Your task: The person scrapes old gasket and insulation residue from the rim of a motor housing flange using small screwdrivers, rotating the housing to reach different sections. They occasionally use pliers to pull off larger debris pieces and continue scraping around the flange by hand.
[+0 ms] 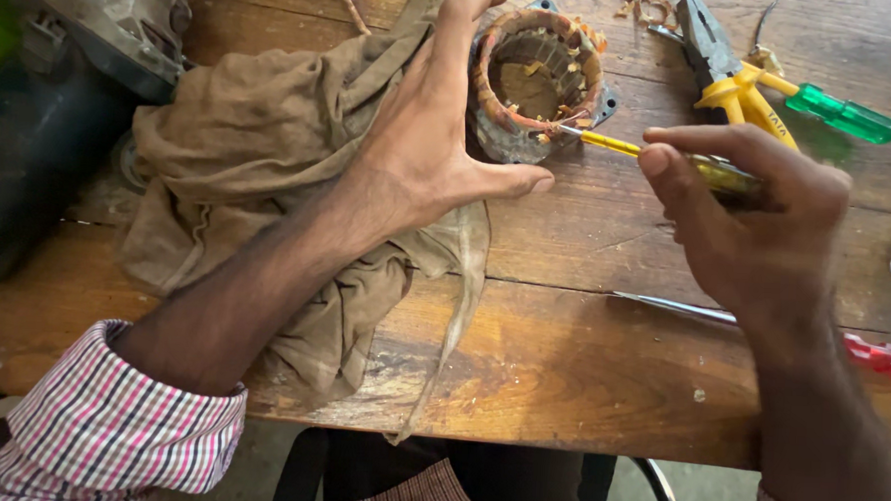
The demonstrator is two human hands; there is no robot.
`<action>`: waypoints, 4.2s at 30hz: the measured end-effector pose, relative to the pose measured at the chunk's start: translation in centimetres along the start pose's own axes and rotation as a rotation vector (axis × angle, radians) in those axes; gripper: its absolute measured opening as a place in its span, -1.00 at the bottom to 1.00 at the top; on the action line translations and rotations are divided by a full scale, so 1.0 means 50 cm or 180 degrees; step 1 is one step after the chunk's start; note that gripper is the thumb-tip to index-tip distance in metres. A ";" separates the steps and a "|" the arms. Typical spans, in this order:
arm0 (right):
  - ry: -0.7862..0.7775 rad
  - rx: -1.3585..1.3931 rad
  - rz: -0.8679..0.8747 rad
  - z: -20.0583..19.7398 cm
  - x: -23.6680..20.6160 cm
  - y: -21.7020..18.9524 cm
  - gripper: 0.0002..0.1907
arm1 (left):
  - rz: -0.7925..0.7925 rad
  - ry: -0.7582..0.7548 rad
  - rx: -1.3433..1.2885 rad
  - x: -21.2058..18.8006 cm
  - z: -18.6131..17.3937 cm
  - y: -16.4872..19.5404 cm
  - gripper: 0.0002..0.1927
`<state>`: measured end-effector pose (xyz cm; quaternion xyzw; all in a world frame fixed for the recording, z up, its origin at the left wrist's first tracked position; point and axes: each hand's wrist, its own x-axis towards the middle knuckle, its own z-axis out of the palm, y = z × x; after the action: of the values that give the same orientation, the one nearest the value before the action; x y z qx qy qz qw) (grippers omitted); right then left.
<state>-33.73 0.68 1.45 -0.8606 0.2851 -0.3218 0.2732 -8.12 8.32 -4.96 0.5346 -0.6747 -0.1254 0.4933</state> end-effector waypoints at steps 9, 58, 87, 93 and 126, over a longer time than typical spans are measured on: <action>0.0282 -0.1614 -0.1491 0.025 -0.039 0.014 -0.86 | 0.0179 -0.0113 -0.0245 0.003 -0.013 0.008 0.33; -0.0051 0.1764 0.1907 0.028 -0.026 0.003 -0.78 | -0.0031 -0.0170 -0.0022 0.005 -0.009 0.014 0.35; 0.0952 0.0571 -0.1489 0.056 -0.041 0.053 -0.68 | -0.0032 0.0030 0.0136 0.003 0.006 0.024 0.01; 0.0923 0.0514 -0.1329 0.059 -0.040 0.041 -0.71 | -0.0077 0.0021 0.0045 0.005 0.005 0.024 0.02; 0.0707 0.0465 -0.1439 0.059 -0.030 0.045 -0.75 | -0.0061 0.0041 0.0036 0.005 0.002 0.023 0.00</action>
<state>-33.29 0.97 -2.51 -0.8398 0.0898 -0.4868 0.2228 -8.87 8.53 -4.05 0.5446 -0.6670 -0.1228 0.4934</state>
